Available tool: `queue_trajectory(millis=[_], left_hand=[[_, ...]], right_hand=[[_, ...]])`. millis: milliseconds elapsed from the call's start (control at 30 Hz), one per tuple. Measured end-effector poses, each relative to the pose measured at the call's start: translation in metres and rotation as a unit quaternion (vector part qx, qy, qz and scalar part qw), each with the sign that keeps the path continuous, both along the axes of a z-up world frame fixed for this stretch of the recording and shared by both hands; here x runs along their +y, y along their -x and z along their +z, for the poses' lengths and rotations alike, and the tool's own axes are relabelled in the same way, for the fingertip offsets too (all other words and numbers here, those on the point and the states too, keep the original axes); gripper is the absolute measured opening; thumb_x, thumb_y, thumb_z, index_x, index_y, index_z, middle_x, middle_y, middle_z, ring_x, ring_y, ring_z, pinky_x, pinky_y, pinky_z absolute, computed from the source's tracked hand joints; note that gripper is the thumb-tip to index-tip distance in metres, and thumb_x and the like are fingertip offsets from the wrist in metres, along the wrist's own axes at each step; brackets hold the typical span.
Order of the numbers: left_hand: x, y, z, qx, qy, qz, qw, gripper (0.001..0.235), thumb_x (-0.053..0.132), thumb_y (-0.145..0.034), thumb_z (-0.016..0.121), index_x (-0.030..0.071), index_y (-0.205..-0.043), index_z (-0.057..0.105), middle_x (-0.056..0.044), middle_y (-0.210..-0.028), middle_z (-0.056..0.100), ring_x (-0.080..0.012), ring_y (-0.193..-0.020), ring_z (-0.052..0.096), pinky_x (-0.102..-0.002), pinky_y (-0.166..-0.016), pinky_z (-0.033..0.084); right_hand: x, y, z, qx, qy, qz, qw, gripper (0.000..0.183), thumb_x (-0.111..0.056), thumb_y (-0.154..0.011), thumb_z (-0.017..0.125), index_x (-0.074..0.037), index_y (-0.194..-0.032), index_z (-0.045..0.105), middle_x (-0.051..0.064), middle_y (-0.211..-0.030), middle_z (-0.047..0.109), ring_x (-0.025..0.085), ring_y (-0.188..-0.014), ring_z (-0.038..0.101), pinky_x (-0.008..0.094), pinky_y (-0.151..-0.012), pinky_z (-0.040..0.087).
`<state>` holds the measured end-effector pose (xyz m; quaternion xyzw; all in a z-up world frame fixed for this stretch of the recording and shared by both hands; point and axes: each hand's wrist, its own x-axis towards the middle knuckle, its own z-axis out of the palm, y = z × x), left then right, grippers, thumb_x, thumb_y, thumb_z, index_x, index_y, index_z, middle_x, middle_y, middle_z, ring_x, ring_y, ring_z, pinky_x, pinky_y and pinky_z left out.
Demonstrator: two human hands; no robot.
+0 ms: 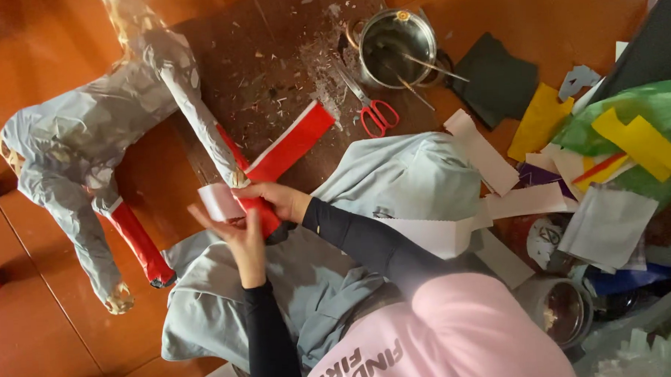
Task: Applying paper and fabric strips to a structural frame.
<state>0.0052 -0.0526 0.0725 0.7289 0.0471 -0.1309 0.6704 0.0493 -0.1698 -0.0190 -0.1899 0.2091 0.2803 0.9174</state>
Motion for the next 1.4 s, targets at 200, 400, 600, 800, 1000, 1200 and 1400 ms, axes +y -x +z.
queue_trajectory(millis=[200, 400, 600, 800, 1000, 1200, 1400], left_hand=[[0.037, -0.072, 0.009, -0.279, -0.225, 0.180, 0.916, 0.082, -0.008, -0.099, 0.074, 0.007, -0.164, 0.027, -0.021, -0.170, 0.033, -0.0347, -0.158, 0.033, -0.048, -0.133, 0.026], [-0.021, -0.111, 0.051, -0.317, -0.164, 0.096, 0.929, 0.065, -0.005, -0.102, 0.072, 0.010, -0.157, 0.040, -0.011, -0.131, 0.069, -0.0248, -0.115, 0.074, -0.036, -0.102, 0.061], [-0.067, -0.081, 0.050, -0.316, -0.217, -0.077, 0.920, 0.070, -0.001, -0.097, 0.074, 0.007, -0.158, 0.041, -0.019, -0.124, 0.068, -0.0308, -0.111, 0.069, -0.037, -0.098, 0.056], [-0.018, -0.061, -0.044, -0.374, -0.136, -0.020, 0.917, 0.082, -0.008, -0.094, 0.074, -0.001, -0.160, 0.026, -0.026, -0.139, 0.052, -0.0427, -0.122, 0.056, -0.047, -0.101, 0.048], [-0.009, -0.051, -0.033, 0.122, 0.207, -0.027, 0.970, 0.043, 0.007, -0.101, 0.066, 0.003, -0.141, 0.049, -0.008, -0.114, 0.067, -0.0141, -0.086, 0.067, -0.029, -0.072, 0.058], [-0.008, -0.053, -0.022, 0.114, 0.139, -0.017, 0.984, 0.039, 0.011, -0.099, 0.071, 0.003, -0.131, 0.052, -0.009, -0.094, 0.065, -0.0152, -0.070, 0.065, -0.030, -0.060, 0.056], [-0.008, -0.053, -0.055, 0.000, 0.006, -0.022, 1.000, 0.058, 0.016, -0.096, 0.077, 0.001, -0.142, 0.045, -0.011, -0.109, 0.069, -0.0213, -0.088, 0.069, -0.035, -0.073, 0.059]], right_hand=[[0.012, 0.004, -0.059, -0.060, 0.004, 0.017, 0.998, 0.043, -0.034, -0.107, 0.076, -0.001, -0.128, 0.059, 0.015, -0.107, 0.064, 0.031, -0.080, 0.066, 0.042, -0.063, 0.055], [-0.007, 0.025, 0.062, -0.402, 0.757, -0.147, 0.493, 0.081, -0.033, -0.076, 0.082, 0.007, -0.140, 0.051, 0.027, -0.137, 0.049, 0.047, -0.118, 0.059, 0.049, -0.101, 0.050], [0.003, 0.018, -0.002, -0.224, 0.616, -0.134, 0.744, 0.029, -0.014, -0.098, 0.065, 0.001, -0.123, 0.065, 0.016, -0.111, 0.074, 0.023, -0.103, 0.071, 0.035, -0.088, 0.054], [-0.008, 0.011, -0.011, -0.011, 0.261, -0.236, 0.936, 0.016, -0.010, -0.104, 0.065, 0.004, -0.108, 0.072, 0.009, -0.099, 0.071, 0.016, -0.083, 0.065, 0.031, -0.070, 0.054], [-0.032, 0.006, 0.013, 0.024, 0.183, -0.225, 0.957, 0.016, -0.010, -0.091, 0.067, -0.001, -0.103, 0.071, 0.008, -0.094, 0.074, 0.020, -0.081, 0.072, 0.034, -0.068, 0.059], [-0.141, -0.005, -0.025, -0.028, 0.363, -0.327, 0.872, 0.017, -0.019, -0.095, 0.062, -0.007, -0.083, 0.063, 0.003, -0.081, 0.062, 0.014, -0.074, 0.065, 0.038, -0.067, 0.067], [-0.161, 0.054, -0.065, 0.063, 0.449, -0.227, 0.862, 0.048, -0.043, -0.109, 0.056, -0.009, -0.076, 0.058, 0.007, -0.071, 0.059, 0.014, -0.054, 0.052, 0.029, -0.048, 0.040]])
